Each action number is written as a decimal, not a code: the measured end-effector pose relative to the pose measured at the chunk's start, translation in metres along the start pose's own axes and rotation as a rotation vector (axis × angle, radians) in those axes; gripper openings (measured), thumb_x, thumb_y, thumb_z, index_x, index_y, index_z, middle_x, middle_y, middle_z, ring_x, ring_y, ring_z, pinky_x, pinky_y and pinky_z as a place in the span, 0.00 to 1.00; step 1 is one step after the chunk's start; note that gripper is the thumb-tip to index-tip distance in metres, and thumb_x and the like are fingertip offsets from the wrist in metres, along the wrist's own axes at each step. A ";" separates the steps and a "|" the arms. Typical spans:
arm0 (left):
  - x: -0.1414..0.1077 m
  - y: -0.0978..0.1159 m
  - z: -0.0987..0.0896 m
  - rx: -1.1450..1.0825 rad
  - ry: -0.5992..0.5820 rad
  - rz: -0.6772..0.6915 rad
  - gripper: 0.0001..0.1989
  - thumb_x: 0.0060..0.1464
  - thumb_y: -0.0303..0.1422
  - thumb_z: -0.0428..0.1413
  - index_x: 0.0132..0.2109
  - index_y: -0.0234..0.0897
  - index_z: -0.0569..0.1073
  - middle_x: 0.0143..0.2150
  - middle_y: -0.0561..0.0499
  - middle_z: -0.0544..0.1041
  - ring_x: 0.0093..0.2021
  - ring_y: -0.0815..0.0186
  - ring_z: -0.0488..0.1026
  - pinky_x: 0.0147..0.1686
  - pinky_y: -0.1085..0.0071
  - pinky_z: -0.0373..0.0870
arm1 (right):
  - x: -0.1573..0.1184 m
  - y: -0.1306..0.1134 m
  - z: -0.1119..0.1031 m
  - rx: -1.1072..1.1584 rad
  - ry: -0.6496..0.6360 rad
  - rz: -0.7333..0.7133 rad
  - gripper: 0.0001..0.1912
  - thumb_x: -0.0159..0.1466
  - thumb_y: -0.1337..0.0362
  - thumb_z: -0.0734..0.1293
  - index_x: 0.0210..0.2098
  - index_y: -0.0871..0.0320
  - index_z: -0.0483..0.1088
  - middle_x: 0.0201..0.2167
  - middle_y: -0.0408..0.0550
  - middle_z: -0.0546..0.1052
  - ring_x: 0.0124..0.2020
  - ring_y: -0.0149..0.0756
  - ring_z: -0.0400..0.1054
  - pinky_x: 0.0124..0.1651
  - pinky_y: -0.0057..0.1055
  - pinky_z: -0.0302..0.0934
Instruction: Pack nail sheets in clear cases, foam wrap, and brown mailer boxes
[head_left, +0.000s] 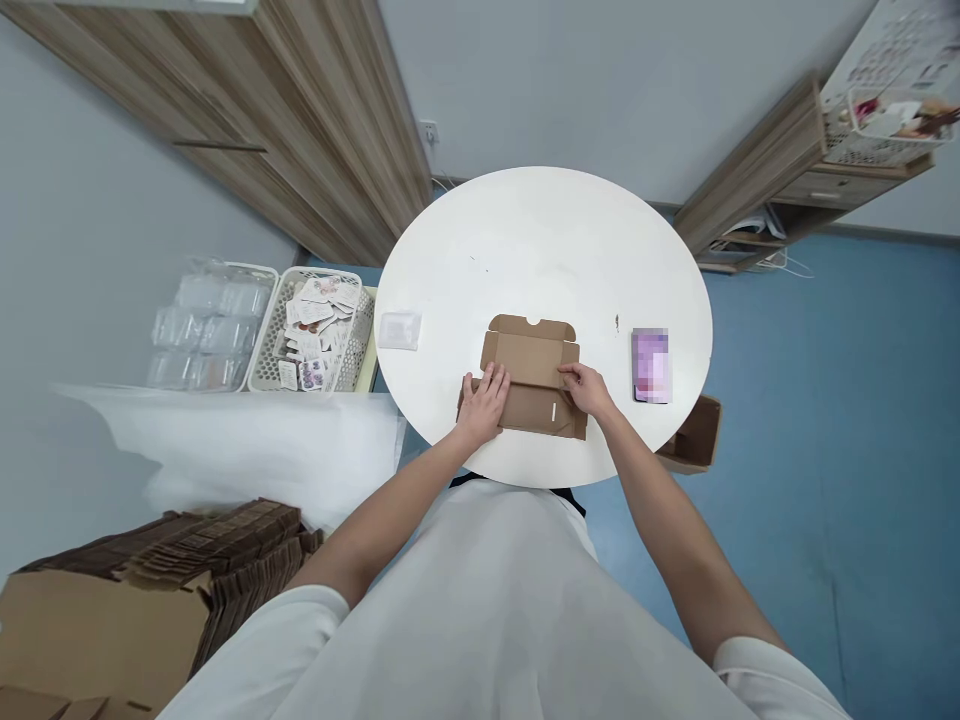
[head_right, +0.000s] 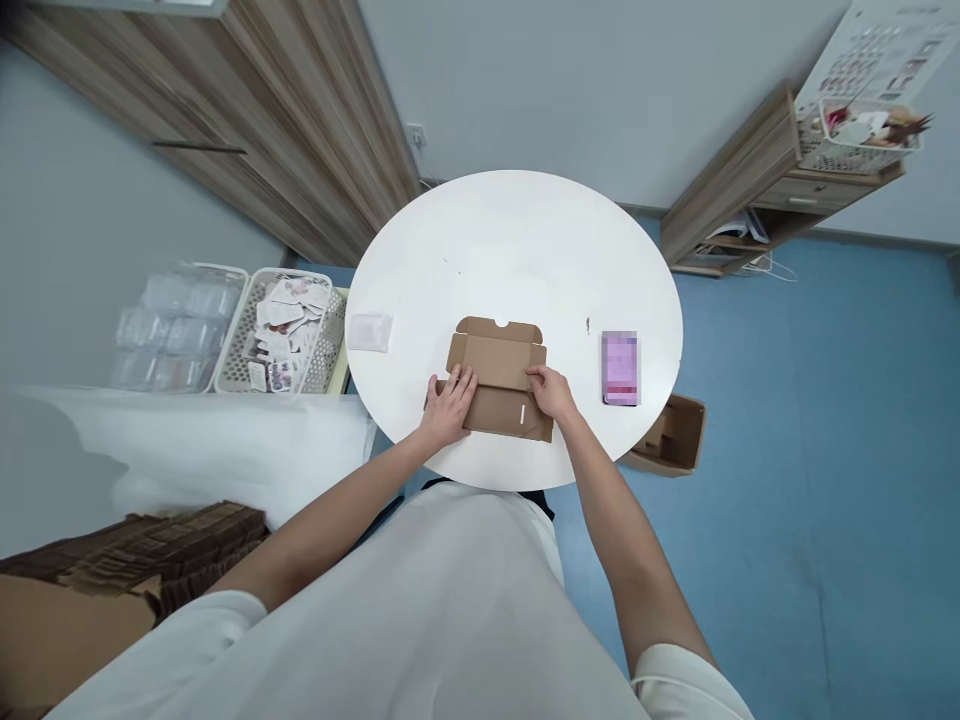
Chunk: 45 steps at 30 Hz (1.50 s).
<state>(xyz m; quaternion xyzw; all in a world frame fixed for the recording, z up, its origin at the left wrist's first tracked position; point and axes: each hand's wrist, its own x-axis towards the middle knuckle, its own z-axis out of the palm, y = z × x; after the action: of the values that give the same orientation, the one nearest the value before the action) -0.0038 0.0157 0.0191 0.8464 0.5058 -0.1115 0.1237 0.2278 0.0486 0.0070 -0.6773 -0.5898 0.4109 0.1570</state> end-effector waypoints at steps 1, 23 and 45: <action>0.001 -0.001 0.000 0.010 -0.006 0.001 0.52 0.37 0.37 0.60 0.64 0.33 0.39 0.66 0.43 0.39 0.63 0.51 0.21 0.58 0.46 0.29 | -0.004 -0.002 0.001 -0.049 0.007 -0.012 0.18 0.60 0.62 0.54 0.46 0.56 0.66 0.45 0.50 0.71 0.43 0.38 0.65 0.46 0.38 0.58; -0.055 -0.037 0.039 -0.593 0.113 -0.476 0.44 0.45 0.39 0.55 0.63 0.29 0.41 0.62 0.33 0.51 0.61 0.49 0.50 0.54 0.55 0.54 | -0.055 -0.007 0.051 -0.739 -0.048 -0.287 0.51 0.50 0.58 0.66 0.62 0.58 0.31 0.64 0.54 0.42 0.64 0.47 0.31 0.58 0.51 0.35; -0.037 -0.019 0.029 -0.832 0.239 -0.449 0.16 0.51 0.32 0.50 0.48 0.35 0.62 0.44 0.45 0.71 0.41 0.64 0.70 0.39 0.68 0.65 | -0.069 -0.014 0.073 -0.625 -0.106 -0.324 0.57 0.46 0.57 0.70 0.62 0.57 0.28 0.64 0.53 0.38 0.64 0.48 0.28 0.58 0.45 0.43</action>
<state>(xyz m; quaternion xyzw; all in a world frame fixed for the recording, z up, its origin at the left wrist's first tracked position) -0.0390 -0.0156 0.0015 0.6020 0.6884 0.1742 0.3653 0.1665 -0.0316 -0.0024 -0.5679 -0.7941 0.2150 -0.0256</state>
